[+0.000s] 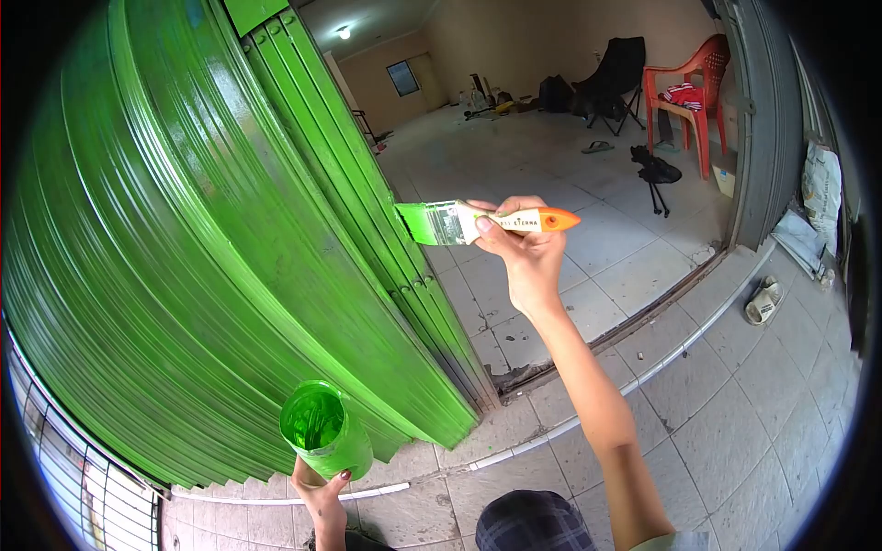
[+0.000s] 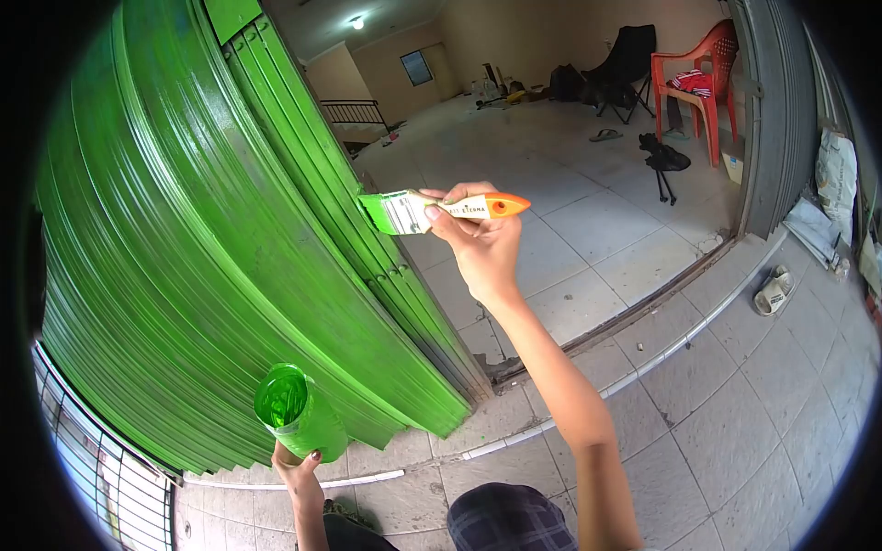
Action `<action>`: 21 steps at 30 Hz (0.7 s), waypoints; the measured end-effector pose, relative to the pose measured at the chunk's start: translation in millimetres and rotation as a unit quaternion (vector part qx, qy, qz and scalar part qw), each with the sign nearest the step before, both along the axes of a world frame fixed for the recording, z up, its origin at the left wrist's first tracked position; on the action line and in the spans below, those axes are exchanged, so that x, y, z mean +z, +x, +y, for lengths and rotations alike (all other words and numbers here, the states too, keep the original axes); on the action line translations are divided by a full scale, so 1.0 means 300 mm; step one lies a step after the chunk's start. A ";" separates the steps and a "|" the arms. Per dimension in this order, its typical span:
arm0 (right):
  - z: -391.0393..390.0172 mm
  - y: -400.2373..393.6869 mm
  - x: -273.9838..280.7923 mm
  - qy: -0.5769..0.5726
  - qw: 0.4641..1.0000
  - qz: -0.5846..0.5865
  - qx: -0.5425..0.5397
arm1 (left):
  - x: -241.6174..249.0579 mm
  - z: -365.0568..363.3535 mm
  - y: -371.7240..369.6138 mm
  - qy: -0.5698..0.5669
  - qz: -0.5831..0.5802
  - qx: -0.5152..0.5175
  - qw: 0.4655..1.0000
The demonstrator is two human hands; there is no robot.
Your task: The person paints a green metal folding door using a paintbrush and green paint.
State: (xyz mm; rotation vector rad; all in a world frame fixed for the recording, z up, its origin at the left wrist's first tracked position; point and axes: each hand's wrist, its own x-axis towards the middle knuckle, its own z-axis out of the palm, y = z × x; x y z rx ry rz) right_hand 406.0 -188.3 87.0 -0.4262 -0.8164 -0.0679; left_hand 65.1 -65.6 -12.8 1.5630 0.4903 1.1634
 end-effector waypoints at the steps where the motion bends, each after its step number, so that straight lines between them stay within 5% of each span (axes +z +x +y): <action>1: -0.005 -0.008 -0.006 0.004 1.000 -0.002 -0.003 | -0.001 0.001 -0.001 0.001 -0.002 0.000 1.000; 6: -0.038 -0.038 -0.075 0.026 0.998 -0.028 -0.046 | -0.010 0.011 -0.008 0.001 0.000 -0.001 1.000; 9: -0.077 -0.058 -0.188 0.008 0.973 -0.129 -0.191 | -0.013 0.018 -0.016 -0.003 -0.006 0.003 1.000; 11: -0.097 -0.043 -0.272 -0.102 0.889 -0.312 -0.320 | -0.015 0.019 -0.020 -0.008 -0.010 0.011 1.000; 12: -0.082 -0.026 -0.360 -0.166 0.885 -0.341 -0.271 | -0.021 0.023 -0.026 -0.010 -0.008 0.014 1.000; 13: -0.064 -0.022 -0.416 -0.203 0.826 -0.417 -0.320 | -0.028 0.029 -0.030 -0.013 -0.006 0.017 1.000; 15: -0.063 -0.028 -0.377 -0.200 0.739 -0.473 -0.436 | -0.028 0.029 -0.021 -0.017 -0.007 0.024 1.000; 21: -0.016 -0.038 -0.225 -0.139 0.732 -0.477 -0.467 | -0.020 0.033 -0.028 -0.016 0.011 0.023 1.000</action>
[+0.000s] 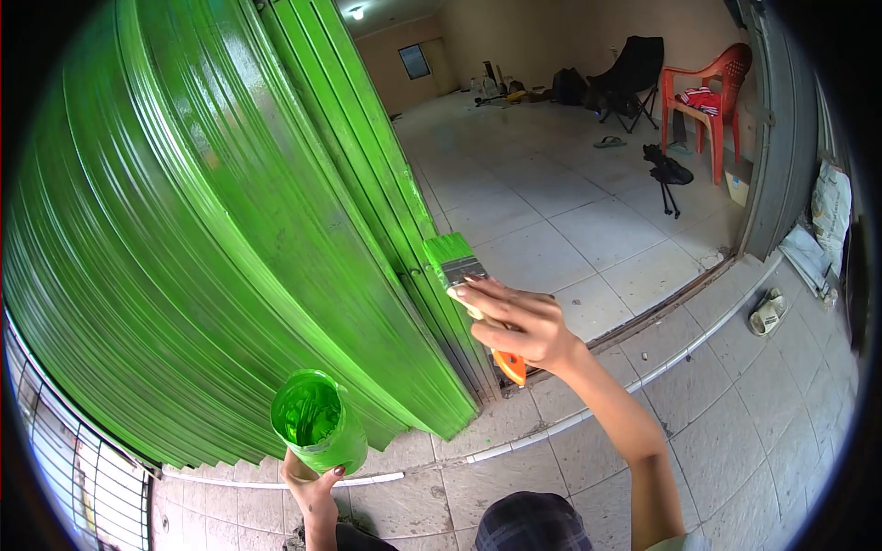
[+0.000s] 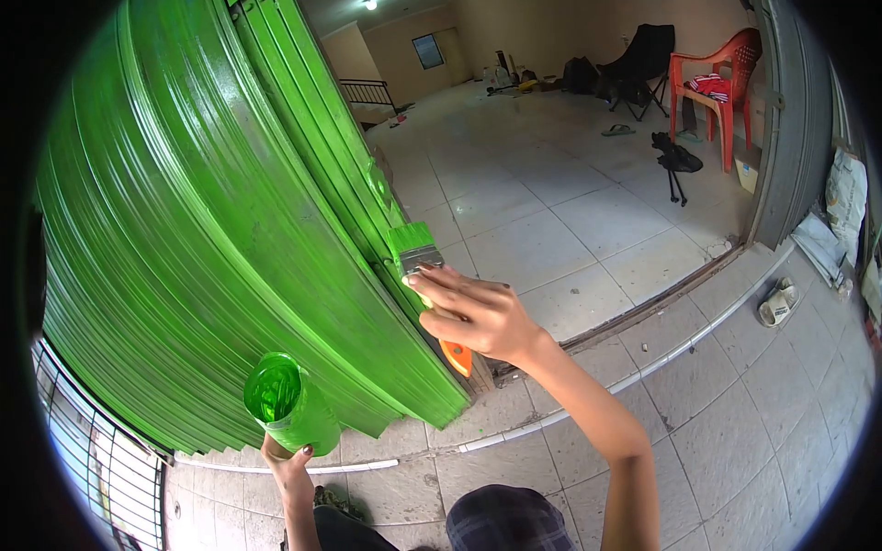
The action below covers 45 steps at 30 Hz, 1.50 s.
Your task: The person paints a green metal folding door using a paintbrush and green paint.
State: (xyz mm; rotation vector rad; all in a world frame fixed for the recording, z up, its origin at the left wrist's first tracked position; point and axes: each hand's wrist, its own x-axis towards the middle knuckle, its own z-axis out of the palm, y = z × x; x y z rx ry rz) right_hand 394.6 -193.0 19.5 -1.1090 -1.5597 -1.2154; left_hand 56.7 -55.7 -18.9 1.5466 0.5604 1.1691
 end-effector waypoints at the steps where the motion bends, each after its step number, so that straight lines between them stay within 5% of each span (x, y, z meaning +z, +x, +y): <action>1: 0.013 0.002 -0.015 0.005 1.000 -0.015 -0.023 | -0.003 -0.002 -0.002 -0.002 -0.004 0.007 1.000; 8: 0.061 0.027 -0.252 -0.121 0.990 0.001 -0.070 | 0.000 0.006 -0.015 0.000 -0.002 -0.007 1.000; 12: 0.017 0.032 -0.193 -0.018 0.938 0.280 0.203 | -0.008 0.004 -0.015 -0.006 -0.013 0.009 1.000; 16: 0.061 0.048 -0.088 0.077 0.905 0.341 0.243 | -0.024 0.029 -0.028 -0.009 0.014 -0.011 1.000; 21: 0.013 0.021 -0.104 -0.051 0.984 0.163 0.053 | -0.036 0.011 -0.015 -0.013 -0.026 0.041 0.999; 24: 0.016 0.001 -0.019 -0.022 0.997 0.074 -0.010 | -0.026 0.005 -0.016 -0.014 -0.011 0.019 1.000; 28: 0.034 -0.029 -0.038 -0.125 0.986 0.064 -0.091 | 0.001 0.011 -0.006 -0.004 0.001 -0.019 1.000; 45: -0.020 -0.058 0.114 -0.151 0.984 0.011 -0.096 | -0.015 0.041 -0.016 0.018 0.066 -0.025 0.997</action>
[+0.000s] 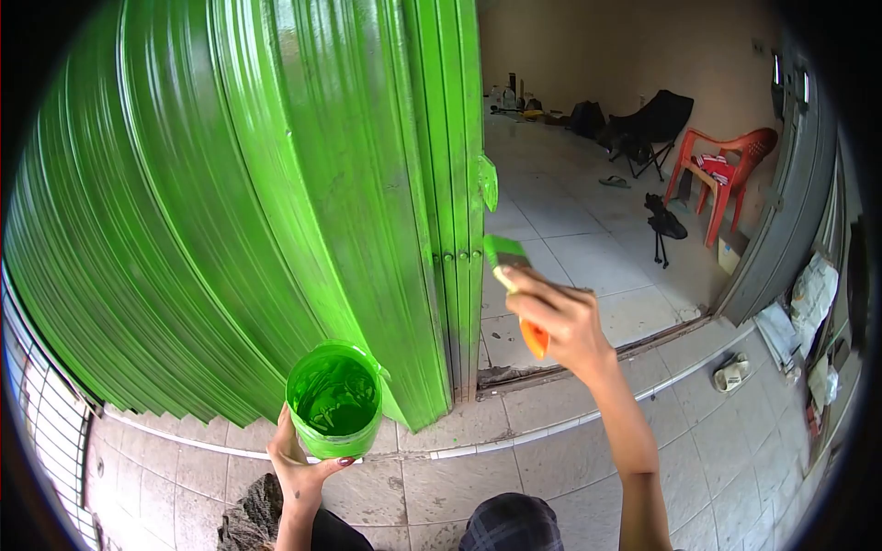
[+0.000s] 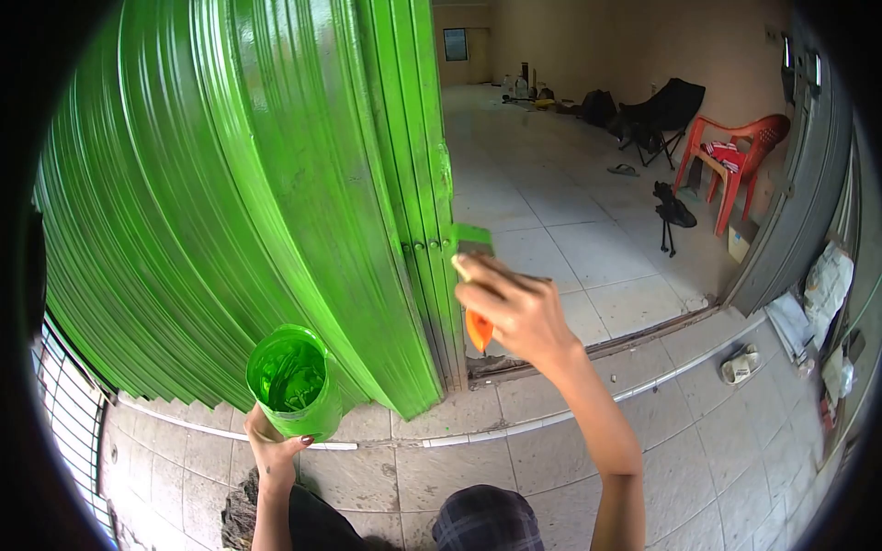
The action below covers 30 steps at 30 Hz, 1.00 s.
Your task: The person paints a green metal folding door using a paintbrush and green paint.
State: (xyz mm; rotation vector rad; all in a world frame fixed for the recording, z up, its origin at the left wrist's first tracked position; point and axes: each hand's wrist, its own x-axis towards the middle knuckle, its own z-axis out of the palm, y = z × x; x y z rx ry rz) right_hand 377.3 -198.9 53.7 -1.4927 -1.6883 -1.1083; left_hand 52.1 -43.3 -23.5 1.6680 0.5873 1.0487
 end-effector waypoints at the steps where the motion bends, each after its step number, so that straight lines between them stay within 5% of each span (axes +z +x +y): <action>1: 0.004 -0.006 -0.004 0.016 1.000 -0.010 0.013 | -0.004 0.003 0.004 0.000 -0.002 0.000 1.000; 5: 0.023 -0.018 -0.036 -0.018 1.000 0.023 -0.011 | 0.005 0.000 0.000 -0.002 -0.004 0.001 1.000; 8: 0.062 -0.003 -0.135 0.097 0.995 -0.020 0.023 | 0.030 -0.025 -0.012 -0.019 -0.018 0.007 1.000; 14: 0.106 0.026 -0.646 -0.019 0.997 -0.046 -0.060 | 0.044 -0.041 -0.031 -0.052 -0.046 0.011 0.998; 19: 0.054 -0.013 -0.913 -0.181 0.983 0.018 -0.011 | 0.038 -0.041 -0.039 -0.031 -0.058 0.027 0.997; 24: 0.075 0.028 -0.815 -0.237 0.968 -0.080 -0.038 | 0.044 -0.046 -0.021 -0.042 -0.057 0.018 0.997; 30: 0.112 0.049 -0.410 0.008 0.996 -0.083 0.009 | 0.036 -0.037 -0.005 -0.031 -0.045 0.018 0.998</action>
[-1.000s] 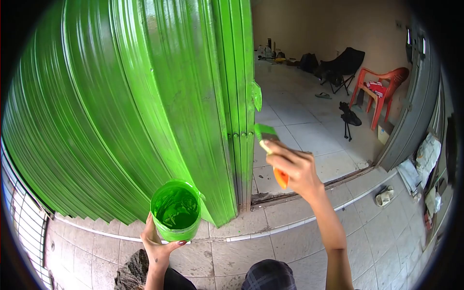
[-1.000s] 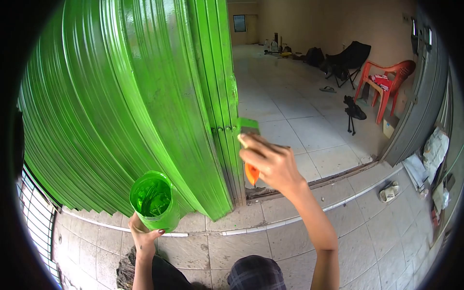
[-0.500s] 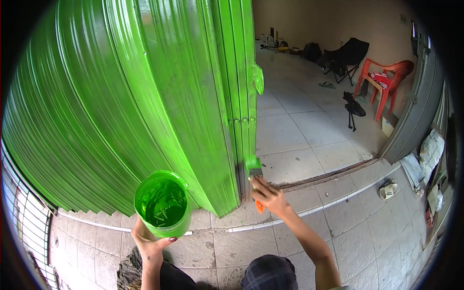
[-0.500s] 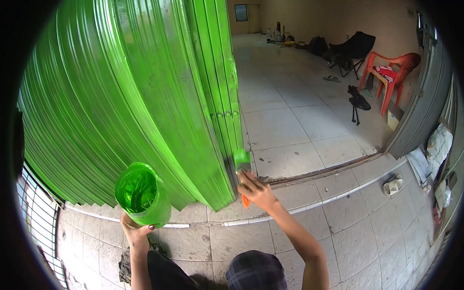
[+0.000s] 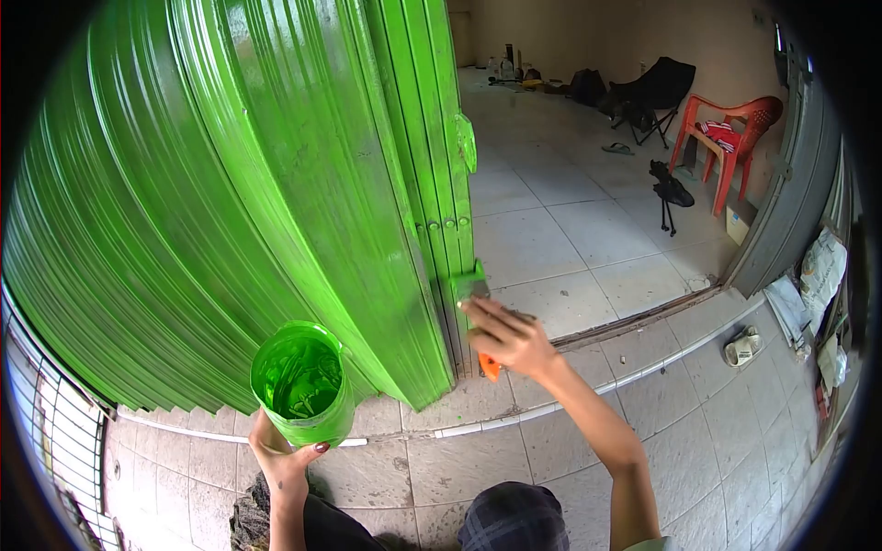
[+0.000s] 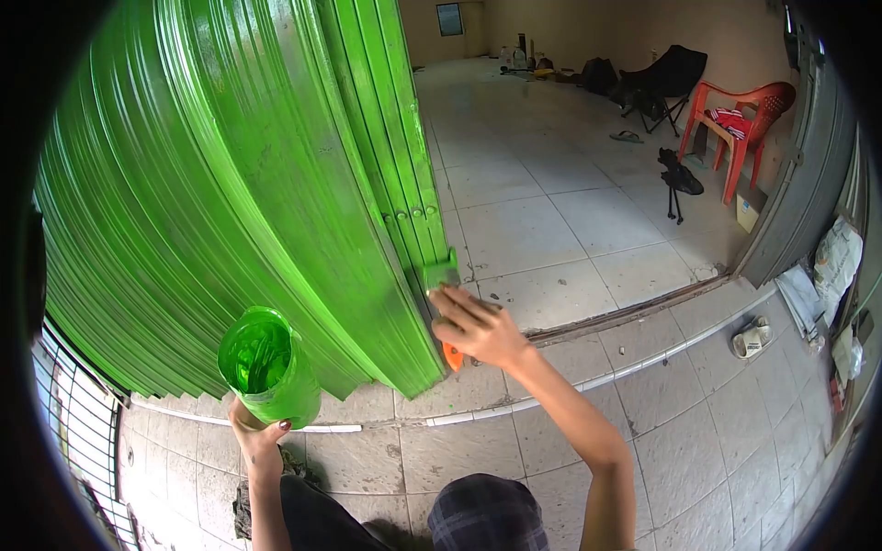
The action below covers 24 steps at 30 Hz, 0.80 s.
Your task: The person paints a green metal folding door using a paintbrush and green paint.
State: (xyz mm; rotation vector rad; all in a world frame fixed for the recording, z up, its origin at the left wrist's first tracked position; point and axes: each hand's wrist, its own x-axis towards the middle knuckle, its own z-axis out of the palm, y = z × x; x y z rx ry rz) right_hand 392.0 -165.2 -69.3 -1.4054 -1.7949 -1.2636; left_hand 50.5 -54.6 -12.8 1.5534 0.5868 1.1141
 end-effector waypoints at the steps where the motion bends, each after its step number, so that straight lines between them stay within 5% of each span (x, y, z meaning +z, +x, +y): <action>1: 0.001 -0.001 -0.007 0.022 1.000 -0.001 0.008 | -0.005 -0.002 -0.001 -0.003 0.001 0.002 1.000; 4: 0.014 -0.024 -0.092 0.100 0.994 -0.023 0.021 | -0.008 0.005 -0.006 -0.005 0.006 0.004 1.000; 12: -0.005 -0.106 -0.435 -0.151 0.977 0.130 -0.075 | 0.000 0.003 -0.015 -0.025 0.000 -0.003 1.000; 16: -0.073 -0.107 -0.520 -0.208 0.957 0.199 -0.030 | -0.008 0.014 -0.026 -0.026 0.018 -0.011 0.999; 19: -0.113 -0.158 -0.479 -0.121 0.844 0.515 0.092 | -0.046 0.049 -0.035 0.033 0.060 0.007 0.998; 21: -0.128 -0.184 -0.366 0.000 0.791 0.583 0.184 | -0.061 0.075 -0.026 0.118 0.096 0.032 0.988; 24: -0.219 -0.209 -0.160 0.115 0.626 0.740 0.216 | -0.055 0.107 -0.020 0.225 0.097 0.045 0.968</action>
